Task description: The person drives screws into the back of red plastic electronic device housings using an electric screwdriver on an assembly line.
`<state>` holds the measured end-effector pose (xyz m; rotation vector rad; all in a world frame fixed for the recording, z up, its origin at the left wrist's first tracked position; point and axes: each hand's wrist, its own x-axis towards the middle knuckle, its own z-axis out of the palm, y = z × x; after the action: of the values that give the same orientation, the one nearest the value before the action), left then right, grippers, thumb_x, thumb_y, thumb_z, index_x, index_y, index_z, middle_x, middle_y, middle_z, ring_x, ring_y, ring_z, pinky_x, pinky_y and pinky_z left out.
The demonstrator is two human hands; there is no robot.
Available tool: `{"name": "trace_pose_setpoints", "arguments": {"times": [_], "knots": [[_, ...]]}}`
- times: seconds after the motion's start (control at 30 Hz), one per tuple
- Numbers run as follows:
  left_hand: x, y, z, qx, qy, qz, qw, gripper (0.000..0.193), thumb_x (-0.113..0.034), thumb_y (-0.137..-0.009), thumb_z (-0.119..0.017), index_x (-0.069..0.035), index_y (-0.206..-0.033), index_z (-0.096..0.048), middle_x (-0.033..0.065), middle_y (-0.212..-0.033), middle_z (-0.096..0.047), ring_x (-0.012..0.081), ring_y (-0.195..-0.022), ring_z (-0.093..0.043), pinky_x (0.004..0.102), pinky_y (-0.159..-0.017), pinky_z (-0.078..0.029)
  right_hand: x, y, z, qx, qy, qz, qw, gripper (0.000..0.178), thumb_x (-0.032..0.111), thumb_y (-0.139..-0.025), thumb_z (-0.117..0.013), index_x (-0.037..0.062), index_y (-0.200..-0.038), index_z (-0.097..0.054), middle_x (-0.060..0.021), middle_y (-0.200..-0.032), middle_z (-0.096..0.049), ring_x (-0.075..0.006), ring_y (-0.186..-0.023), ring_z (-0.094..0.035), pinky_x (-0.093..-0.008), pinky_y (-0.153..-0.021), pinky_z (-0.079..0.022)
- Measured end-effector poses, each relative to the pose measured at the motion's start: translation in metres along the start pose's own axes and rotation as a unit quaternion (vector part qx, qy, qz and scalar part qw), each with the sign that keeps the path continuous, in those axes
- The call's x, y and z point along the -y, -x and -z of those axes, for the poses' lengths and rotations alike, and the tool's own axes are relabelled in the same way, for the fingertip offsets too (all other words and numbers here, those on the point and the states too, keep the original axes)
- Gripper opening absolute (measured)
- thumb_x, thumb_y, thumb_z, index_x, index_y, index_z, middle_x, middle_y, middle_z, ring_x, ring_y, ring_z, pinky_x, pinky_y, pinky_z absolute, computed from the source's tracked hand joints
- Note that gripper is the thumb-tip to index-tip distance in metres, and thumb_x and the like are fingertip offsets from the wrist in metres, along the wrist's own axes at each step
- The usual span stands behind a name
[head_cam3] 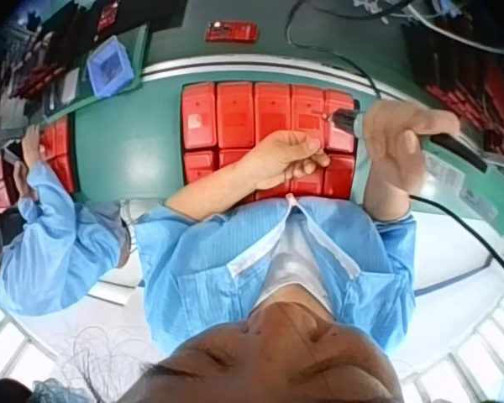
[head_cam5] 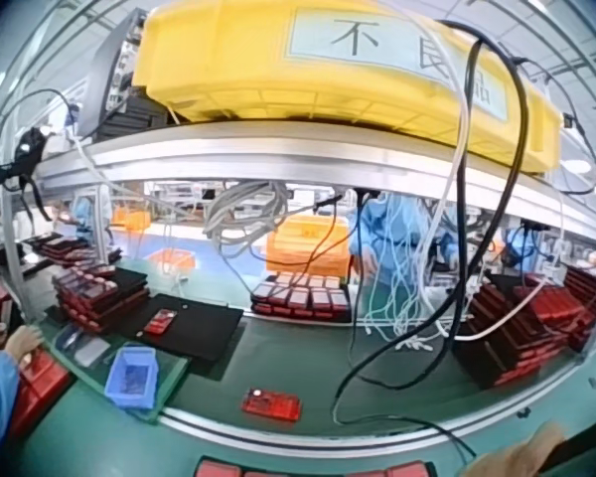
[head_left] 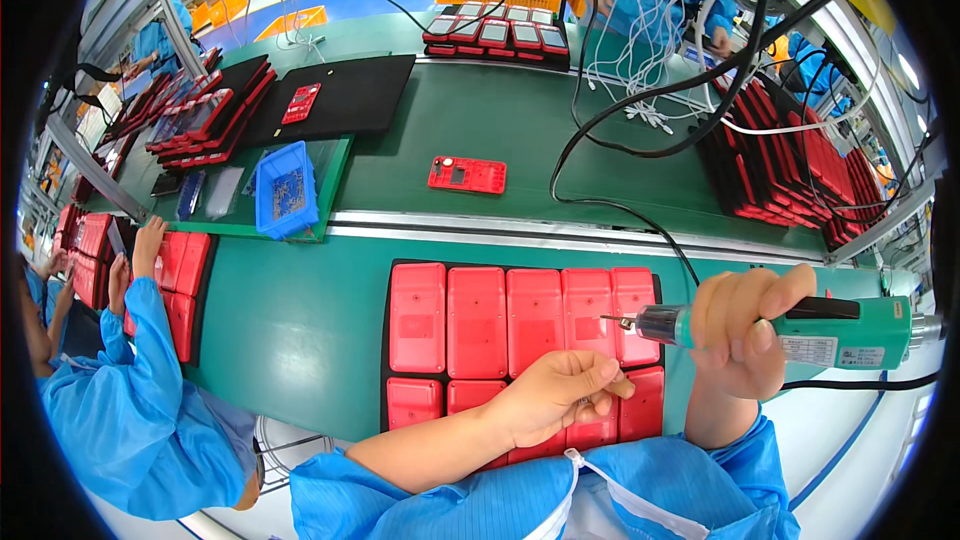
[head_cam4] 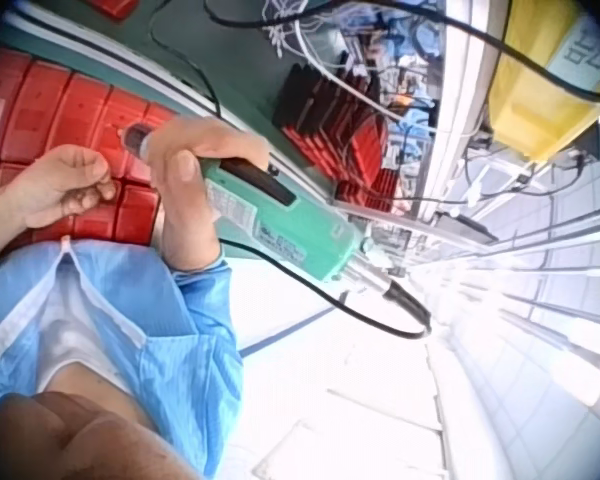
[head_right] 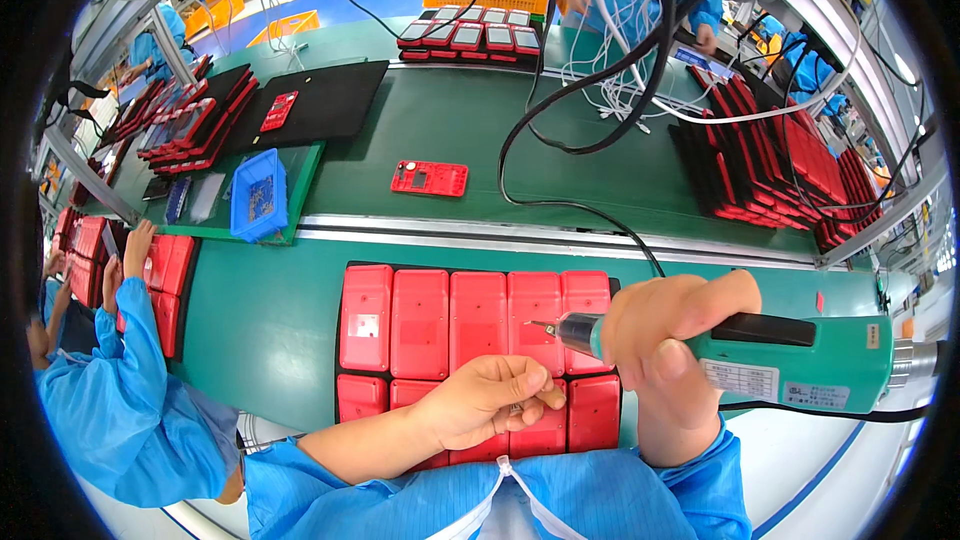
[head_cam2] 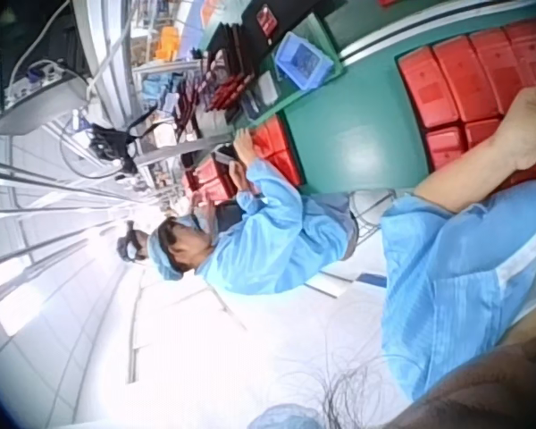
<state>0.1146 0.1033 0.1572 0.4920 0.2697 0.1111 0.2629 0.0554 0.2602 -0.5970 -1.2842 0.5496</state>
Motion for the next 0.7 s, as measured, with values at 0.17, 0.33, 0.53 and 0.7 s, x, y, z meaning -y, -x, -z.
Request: {"name": "trace_pose_setpoints", "arguments": {"times": [0.17, 0.33, 0.53, 0.7], "knots": [[0.001, 0.005, -0.008, 0.089, -0.207, 0.091, 0.97, 0.026, -0.028, -0.088, -0.047, -0.004, -0.082, -0.052, 0.0013, -0.07, -0.056, 0.0022, -0.048, -0.04, 0.0159, -0.042, -0.03, -0.025, 0.005, -0.006, 0.019, -0.041, -0.035, 0.998, 0.021, 0.003, -0.075, -0.057, 0.0067, -0.085, -0.039, -0.0041, -0.056, -0.046, -0.0132, -0.039, -0.042, -0.0275, -0.039, -0.037], [0.011, 0.001, -0.003, 0.134, -0.224, 0.098, 0.96, 0.03, -0.034, -0.089, -0.045, -0.005, -0.08, -0.05, -0.0004, -0.065, -0.051, 0.0025, -0.05, -0.036, 0.0172, -0.042, -0.027, -0.05, 0.014, -0.008, 0.118, -0.043, -0.072, 0.99, 0.028, -0.011, -0.058, -0.056, 0.0001, -0.082, -0.048, -0.007, -0.058, -0.051, -0.0192, -0.045, -0.052, -0.0304, -0.045, -0.046], [0.017, -0.002, 0.0, 0.144, -0.253, 0.056, 0.955, 0.032, -0.034, -0.088, -0.047, -0.003, -0.077, -0.05, 0.0015, -0.064, -0.052, 0.004, -0.05, -0.036, 0.0189, -0.042, -0.028, -0.052, 0.017, -0.016, 0.138, -0.014, -0.072, 0.988, 0.026, -0.011, -0.055, -0.057, 0.0006, -0.077, -0.05, -0.0068, -0.057, -0.052, -0.02, -0.045, -0.054, -0.0304, -0.042, -0.046], [0.011, -0.001, -0.001, 0.145, -0.26, 0.047, 0.953, 0.033, -0.034, -0.088, -0.046, -0.004, -0.076, -0.05, 0.0016, -0.064, -0.053, 0.005, -0.051, -0.037, 0.0203, -0.044, -0.03, -0.055, 0.017, -0.017, 0.146, -0.017, -0.062, 0.987, 0.026, -0.011, -0.055, -0.058, 0.0005, -0.077, -0.05, -0.0065, -0.055, -0.052, -0.02, -0.044, -0.053, -0.0303, -0.041, -0.046]]}}
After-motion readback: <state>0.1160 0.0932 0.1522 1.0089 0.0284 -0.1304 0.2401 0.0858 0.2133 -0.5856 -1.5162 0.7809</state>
